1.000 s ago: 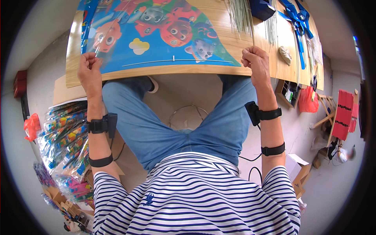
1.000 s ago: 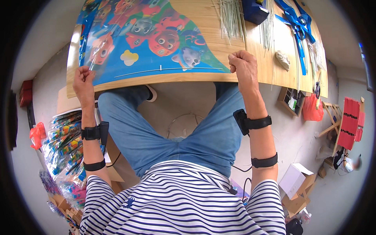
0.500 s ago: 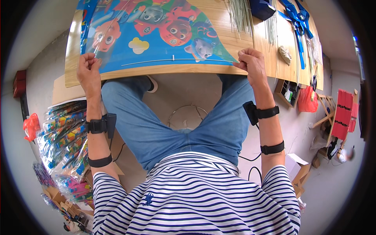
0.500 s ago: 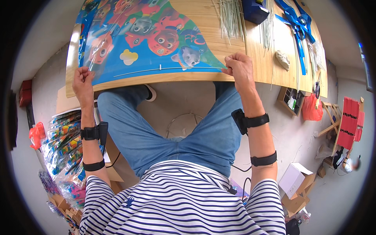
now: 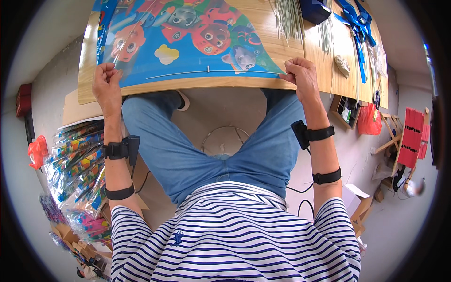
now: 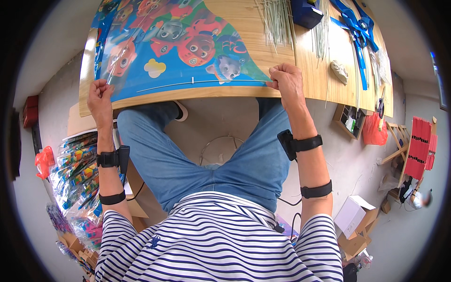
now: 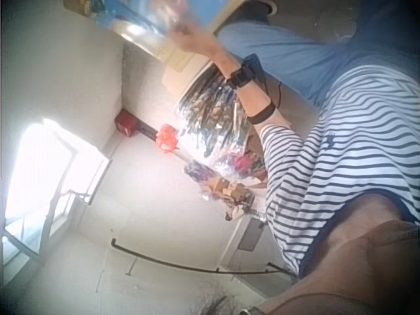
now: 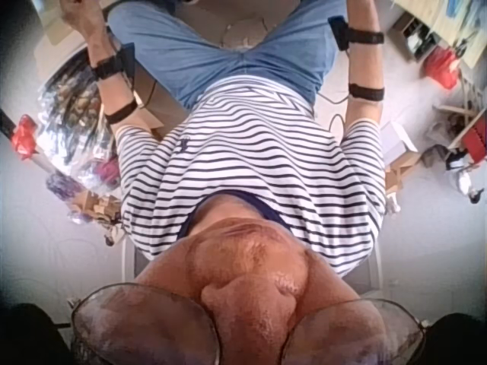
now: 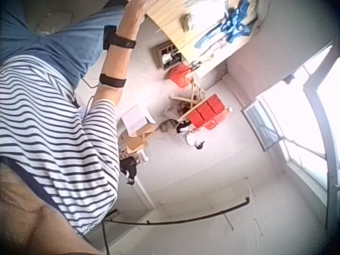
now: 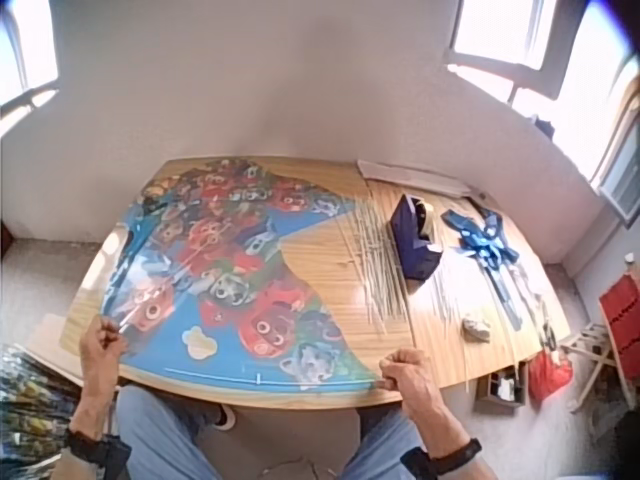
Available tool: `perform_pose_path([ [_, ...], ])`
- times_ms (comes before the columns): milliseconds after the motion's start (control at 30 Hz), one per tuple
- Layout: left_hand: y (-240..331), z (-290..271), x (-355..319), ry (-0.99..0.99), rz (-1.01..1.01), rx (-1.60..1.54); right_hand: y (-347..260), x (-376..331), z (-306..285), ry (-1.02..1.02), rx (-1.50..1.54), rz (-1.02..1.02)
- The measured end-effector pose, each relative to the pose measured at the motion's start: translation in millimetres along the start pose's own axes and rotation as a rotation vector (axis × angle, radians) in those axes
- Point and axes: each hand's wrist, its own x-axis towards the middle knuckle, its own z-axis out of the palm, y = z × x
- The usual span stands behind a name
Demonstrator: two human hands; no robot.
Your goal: Assembling plastic kites by attaching rods and ribbons with tape.
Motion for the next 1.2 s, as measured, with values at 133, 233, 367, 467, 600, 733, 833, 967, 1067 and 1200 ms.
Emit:
perform_pose_path([
  [133,0.3,0.0,-1.0,0.0,0.008,-0.001,-2.8,-3.4,1.0,0.015,-0.008,0.003],
  [233,-12.9,-2.5,0.8,-0.023,0.035,0.013,2.4,-3.0,-2.1,0.026,-0.046,-0.031],
  [367,-27.6,12.1,-3.1,-0.028,0.088,0.009,12.0,-3.1,-13.6,0.124,-0.269,-0.16],
  [467,-30.2,25.0,-9.4,-0.039,0.06,0.009,23.8,-2.5,-20.7,0.138,-0.395,-0.264],
  [600,-29.7,28.0,-17.1,-0.017,0.018,0.079,33.3,-2.5,-13.8,0.21,-0.528,-0.336],
  [733,-24.1,30.9,-22.7,-0.029,-0.037,0.109,33.9,-8.6,-6.0,0.252,-0.582,-0.395],
  [833,-28.1,33.1,-20.4,-0.03,0.023,0.12,42.1,-4.9,-13.2,0.267,-0.579,-0.435],
  [967,-28.9,25.3,-21.6,-0.007,0.081,0.17,38.6,-8.8,0.1,0.283,-0.594,-0.43],
  [1067,-30.5,22.8,-22.2,-0.023,0.047,0.112,42.6,-3.5,2.8,0.294,-0.617,-0.406],
  [1200,-22.0,25.7,-23.2,-0.066,-0.022,0.071,46.0,-2.1,0.6,0.332,-0.617,-0.404],
])
